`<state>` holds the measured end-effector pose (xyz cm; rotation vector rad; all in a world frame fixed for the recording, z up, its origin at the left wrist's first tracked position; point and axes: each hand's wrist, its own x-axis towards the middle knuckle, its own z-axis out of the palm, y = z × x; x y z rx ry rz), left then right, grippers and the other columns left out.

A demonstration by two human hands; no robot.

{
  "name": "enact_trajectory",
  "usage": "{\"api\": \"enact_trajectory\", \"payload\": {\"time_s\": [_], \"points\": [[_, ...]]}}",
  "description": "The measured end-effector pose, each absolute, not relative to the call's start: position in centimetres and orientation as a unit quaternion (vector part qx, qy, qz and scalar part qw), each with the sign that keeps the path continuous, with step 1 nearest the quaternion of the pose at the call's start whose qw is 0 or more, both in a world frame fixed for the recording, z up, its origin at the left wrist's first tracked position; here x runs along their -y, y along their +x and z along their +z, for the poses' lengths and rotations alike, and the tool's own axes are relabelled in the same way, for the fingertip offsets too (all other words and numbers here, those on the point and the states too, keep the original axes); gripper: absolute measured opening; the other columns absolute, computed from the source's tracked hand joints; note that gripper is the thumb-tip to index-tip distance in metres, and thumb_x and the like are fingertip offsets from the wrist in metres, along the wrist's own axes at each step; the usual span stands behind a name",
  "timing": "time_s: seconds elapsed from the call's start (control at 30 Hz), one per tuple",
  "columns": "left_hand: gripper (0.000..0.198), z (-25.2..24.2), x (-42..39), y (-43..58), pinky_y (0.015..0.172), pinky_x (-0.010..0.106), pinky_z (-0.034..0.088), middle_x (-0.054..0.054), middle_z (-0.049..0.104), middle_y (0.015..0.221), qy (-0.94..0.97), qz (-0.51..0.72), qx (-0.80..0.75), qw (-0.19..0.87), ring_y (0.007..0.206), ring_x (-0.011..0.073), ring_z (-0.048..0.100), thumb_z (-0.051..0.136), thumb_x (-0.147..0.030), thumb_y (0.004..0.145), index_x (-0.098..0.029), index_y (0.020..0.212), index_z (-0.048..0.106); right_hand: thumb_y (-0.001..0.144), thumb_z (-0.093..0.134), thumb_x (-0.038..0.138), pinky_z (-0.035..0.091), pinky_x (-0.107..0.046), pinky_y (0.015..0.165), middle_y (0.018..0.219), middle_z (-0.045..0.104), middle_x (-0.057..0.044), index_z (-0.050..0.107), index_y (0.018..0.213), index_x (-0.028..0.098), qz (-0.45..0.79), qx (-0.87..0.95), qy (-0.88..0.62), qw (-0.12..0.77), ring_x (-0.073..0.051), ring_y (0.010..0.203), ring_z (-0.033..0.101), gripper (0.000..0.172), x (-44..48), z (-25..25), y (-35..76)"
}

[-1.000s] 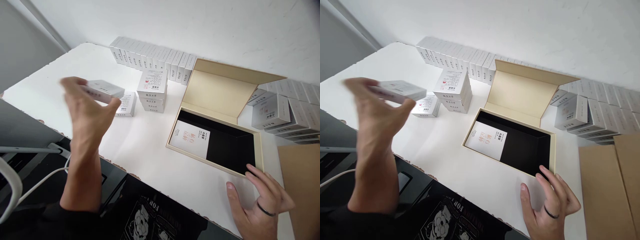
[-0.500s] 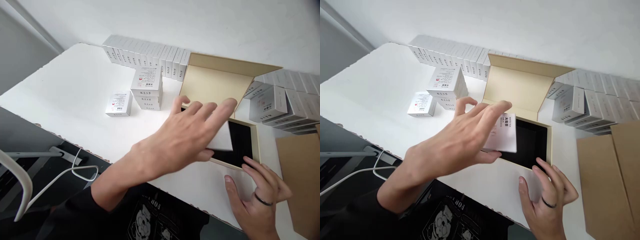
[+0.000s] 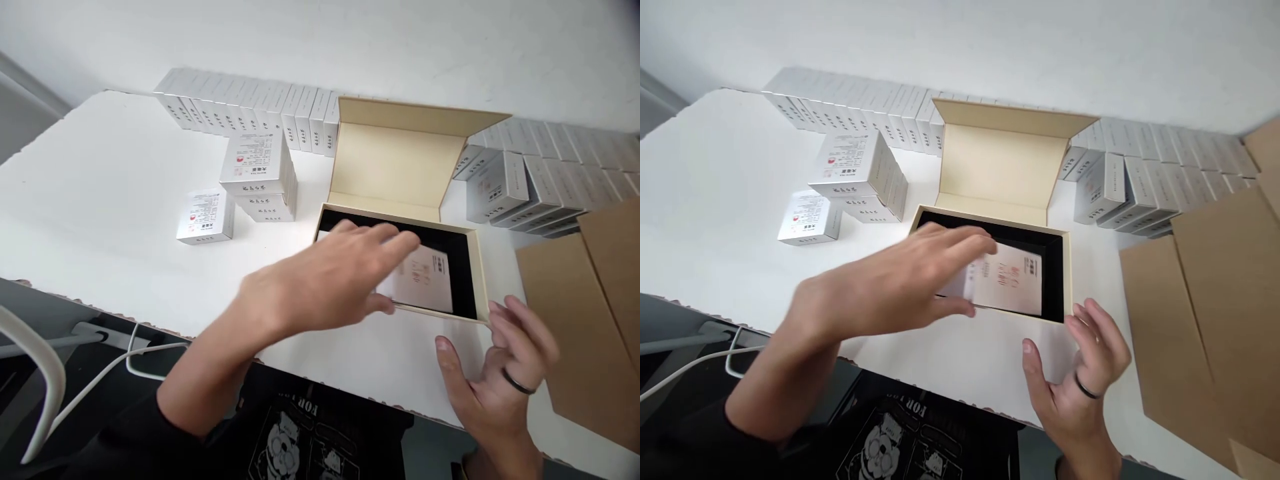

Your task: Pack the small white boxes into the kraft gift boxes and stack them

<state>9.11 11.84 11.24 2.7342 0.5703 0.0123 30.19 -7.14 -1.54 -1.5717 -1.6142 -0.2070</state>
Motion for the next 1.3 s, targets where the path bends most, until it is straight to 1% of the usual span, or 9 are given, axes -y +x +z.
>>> {"api": "enact_trajectory", "payload": {"time_s": [0.17, 0.3, 0.5, 0.8, 0.9, 1.0, 1.1, 1.2, 1.3], "points": [[0.085, 9.8, -10.0, 12.4, 0.134, 0.071, 0.018, 0.024, 0.061, 0.157, 0.978, -0.08, -0.158, 0.114, 0.163, 0.0443, 0.037, 0.079, -0.055, 0.098, -0.008, 0.16, 0.045, 0.078, 0.089, 0.018, 0.06, -0.061, 0.103, 0.162, 0.044, -0.02, 0.039, 0.166, 0.028, -0.085, 0.641, -0.61, 0.457, -0.035, 0.136, 0.06, 0.101, 6.9, -1.9, 30.6], [0.072, 9.7, -10.0, 12.0, 0.135, 0.066, 0.023, 0.021, 0.049, 0.168, 0.981, -0.009, -0.175, 0.086, 0.162, 0.0381, 0.041, 0.074, -0.05, 0.103, -0.012, 0.158, 0.048, 0.08, 0.088, 0.02, 0.06, -0.06, 0.103, 0.161, 0.044, -0.02, 0.034, 0.167, 0.029, -0.084, 0.647, -0.613, 0.444, -0.036, 0.142, 0.056, 0.103, 6.7, -1.7, 30.3], [0.081, 9.1, -10.7, 12.0, 0.133, 0.07, 0.02, 0.015, 0.079, 0.114, 0.975, -0.029, -0.215, 0.042, 0.13, 0.04, 0.066, 0.087, -0.064, 0.087, -0.008, 0.139, 0.059, 0.084, 0.085, 0.021, 0.054, -0.068, 0.112, 0.159, 0.044, -0.02, 0.033, 0.163, 0.028, -0.077, 0.651, -0.626, 0.422, -0.037, 0.149, 0.05, 0.095, 6.6, -1.7, 30.0], [0.063, 8.7, -10.3, 13.4, 0.134, 0.069, 0.019, 0.01, 0.077, 0.099, 0.973, -0.059, -0.22, 0.024, 0.109, 0.0335, 0.072, 0.079, -0.066, 0.093, -0.012, 0.122, 0.065, 0.086, 0.085, 0.018, 0.051, -0.065, 0.114, 0.161, 0.042, -0.022, 0.03, 0.165, 0.028, -0.062, 0.652, -0.633, 0.413, -0.036, 0.151, 0.049, 0.097, 6.7, -1.9, 30.0], [0.065, 8.5, -10.1, 13.5, 0.136, 0.068, 0.019, 0.012, 0.078, 0.099, 0.976, -0.044, -0.213, 0.009, 0.121, 0.0353, 0.071, 0.075, -0.066, 0.097, -0.011, 0.128, 0.064, 0.084, 0.086, 0.017, 0.052, -0.062, 0.113, 0.163, 0.04, -0.021, 0.029, 0.167, 0.029, -0.063, 0.651, -0.625, 0.425, -0.035, 0.151, 0.048, 0.102, 6.8, -2.1, 30.0], [0.072, 8.4, -9.2, 12.6, 0.136, 0.066, 0.023, 0.021, 0.077, 0.126, 0.977, 0.003, -0.212, -0.016, 0.15, 0.0406, 0.056, 0.071, -0.068, 0.099, -0.008, 0.138, 0.061, 0.082, 0.089, 0.018, 0.054, -0.062, 0.11, 0.164, 0.041, -0.022, 0.027, 0.169, 0.028, -0.073, 0.655, -0.625, 0.418, -0.037, 0.151, 0.049, 0.108, 6.9, -2.3, 30.2], [0.041, 8.1, -7.4, 9.6, 0.135, 0.066, 0.027, 0.014, 0.066, 0.153, 0.966, 0.123, -0.228, -0.019, 0.157, 0.0353, 0.05, 0.066, -0.054, 0.106, -0.022, 0.131, 0.063, 0.076, 0.095, 0.018, 0.056, -0.061, 0.108, 0.164, 0.042, -0.023, 0.029, 0.169, 0.027, -0.093, 0.662, -0.618, 0.415, -0.038, 0.149, 0.051, 0.115, 7.1, -2.6, 30.6], [0.017, 6.8, -6.5, 4.8, 0.127, 0.062, 0.041, 0.003, 0.078, 0.13, 0.866, 0.31, -0.392, 0.0, 0.134, 0.0254, 0.069, 0.054, -0.024, 0.108, -0.031, 0.123, 0.059, 0.07, 0.098, 0.014, 0.061, -0.054, 0.101, 0.162, 0.047, -0.025, 0.036, 0.167, 0.021, -0.112, 0.662, -0.606, 0.428, -0.038, 0.143, 0.058, 0.115, 7.3, -2.7, 31.1], [0.025, 5.1, -8.3, -0.4, 0.11, 0.064, 0.054, 0.012, 0.068, 0.14, 0.654, 0.363, -0.664, -0.012, 0.137, 0.0356, 0.064, 0.056, -0.036, 0.103, -0.027, 0.126, 0.056, 0.066, 0.099, 0.013, 0.063, -0.052, 0.094, 0.158, 0.053, -0.026, 0.04, 0.166, 0.018, -0.123, 0.666, -0.593, 0.435, -0.039, 0.136, 0.063, 0.116, 7.4, -2.7, 31.5]]}}
